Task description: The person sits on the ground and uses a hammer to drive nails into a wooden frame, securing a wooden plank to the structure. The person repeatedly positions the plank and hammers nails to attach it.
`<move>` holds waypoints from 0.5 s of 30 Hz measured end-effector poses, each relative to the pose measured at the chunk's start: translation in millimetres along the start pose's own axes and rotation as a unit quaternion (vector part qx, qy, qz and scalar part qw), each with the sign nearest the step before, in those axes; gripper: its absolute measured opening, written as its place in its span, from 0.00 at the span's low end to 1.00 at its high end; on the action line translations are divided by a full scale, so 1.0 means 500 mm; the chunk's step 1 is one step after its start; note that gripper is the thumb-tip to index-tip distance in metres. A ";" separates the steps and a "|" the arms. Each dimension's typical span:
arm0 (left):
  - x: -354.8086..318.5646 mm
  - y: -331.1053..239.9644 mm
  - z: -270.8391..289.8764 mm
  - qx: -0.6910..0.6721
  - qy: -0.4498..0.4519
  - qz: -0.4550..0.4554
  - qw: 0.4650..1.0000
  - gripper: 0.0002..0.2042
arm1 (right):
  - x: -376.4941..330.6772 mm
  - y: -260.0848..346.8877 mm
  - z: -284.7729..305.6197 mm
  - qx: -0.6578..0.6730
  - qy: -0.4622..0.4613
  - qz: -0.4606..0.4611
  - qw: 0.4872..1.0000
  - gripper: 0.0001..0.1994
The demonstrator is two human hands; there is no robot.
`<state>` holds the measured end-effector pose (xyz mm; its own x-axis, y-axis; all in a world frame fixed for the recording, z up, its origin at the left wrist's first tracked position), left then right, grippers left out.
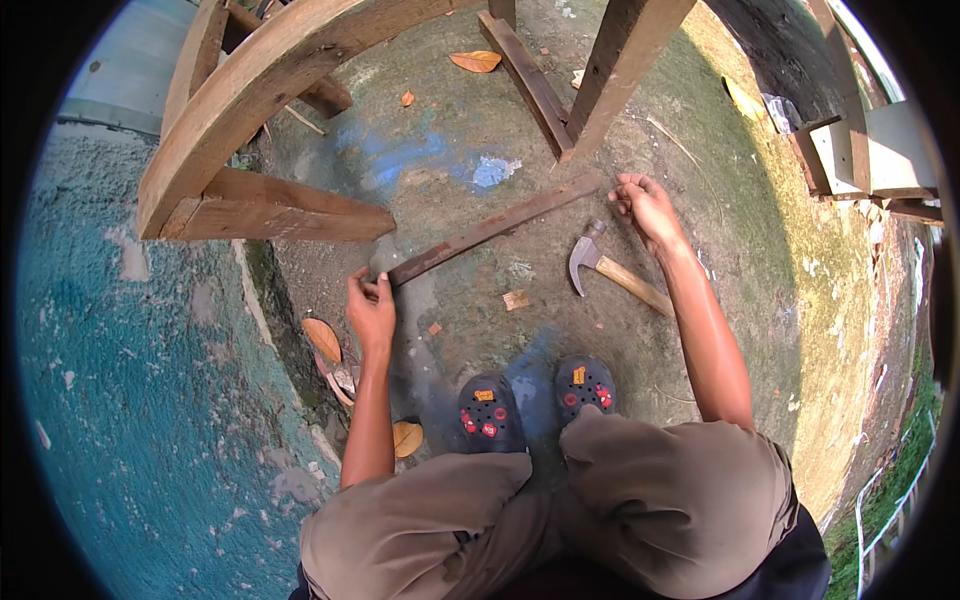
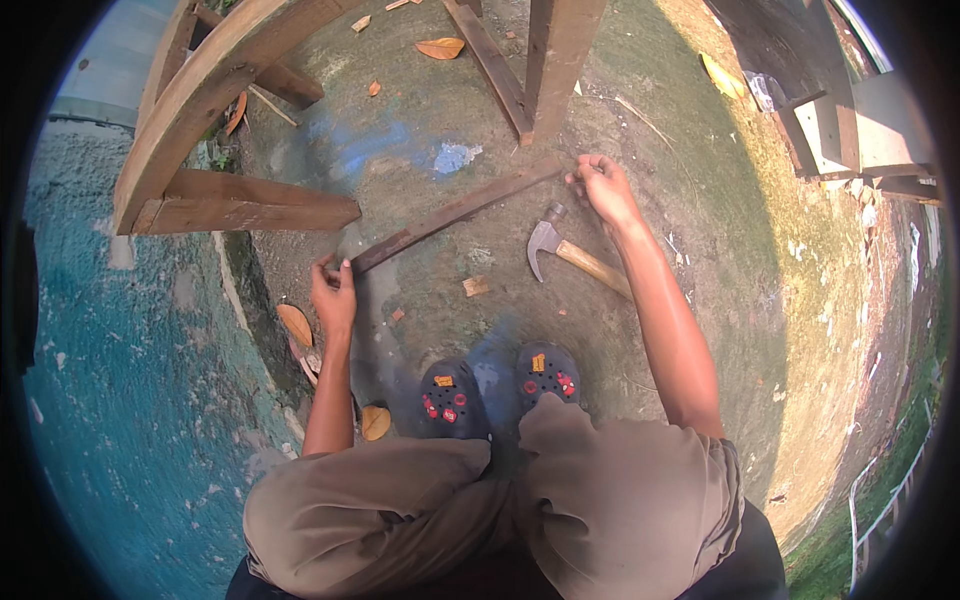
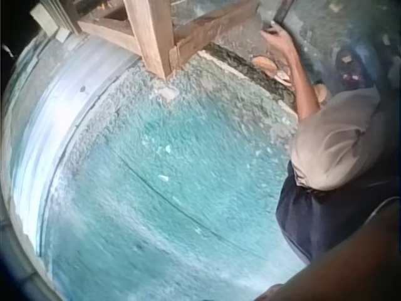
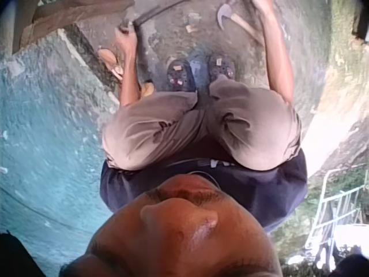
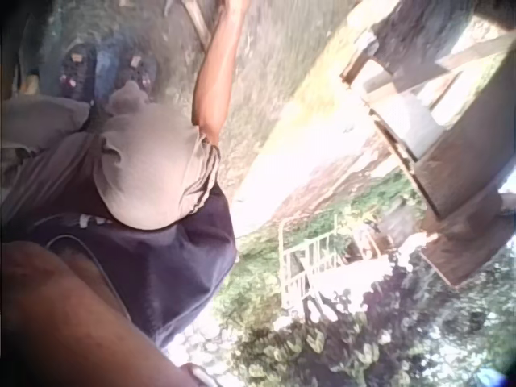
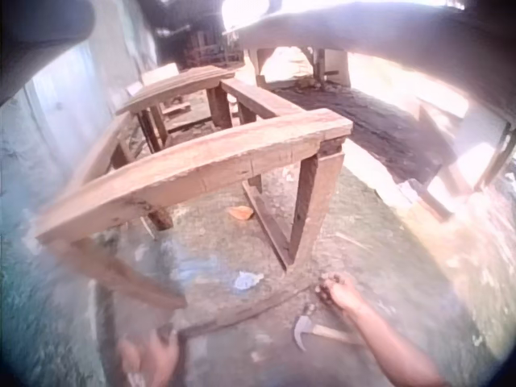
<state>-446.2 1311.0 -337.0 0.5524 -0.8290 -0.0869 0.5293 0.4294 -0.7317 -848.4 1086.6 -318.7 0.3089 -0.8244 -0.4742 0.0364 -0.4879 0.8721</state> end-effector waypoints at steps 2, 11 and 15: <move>0.000 -0.062 -0.053 -0.004 0.107 -0.044 0.993 0.18 | -0.017 0.006 -0.009 0.054 0.011 0.000 0.998 0.17; 0.017 -0.134 -0.189 0.158 0.156 -0.232 0.947 0.23 | -0.071 -0.051 -0.154 0.107 0.045 0.012 0.993 0.16; 0.017 -0.127 -0.179 0.146 0.187 -0.226 0.945 0.22 | -0.106 -0.090 -0.173 0.116 0.090 -0.004 0.989 0.15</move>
<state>-532.6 1244.6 -351.7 -0.0103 -0.9965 -0.0835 0.8420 0.0364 -0.5382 -784.0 1177.2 -322.1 0.4740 -0.7662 -0.4339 -0.1735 -0.5644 0.8071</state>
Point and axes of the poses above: each hand's wrist, its own x-axis towards the middle knuckle, its own z-axis out of the back of the hand, y = z × x, the point moved 1 cm from there along x, towards the middle knuckle, and after that the axes turned 13 degrees about y, right-handed, at the moved point
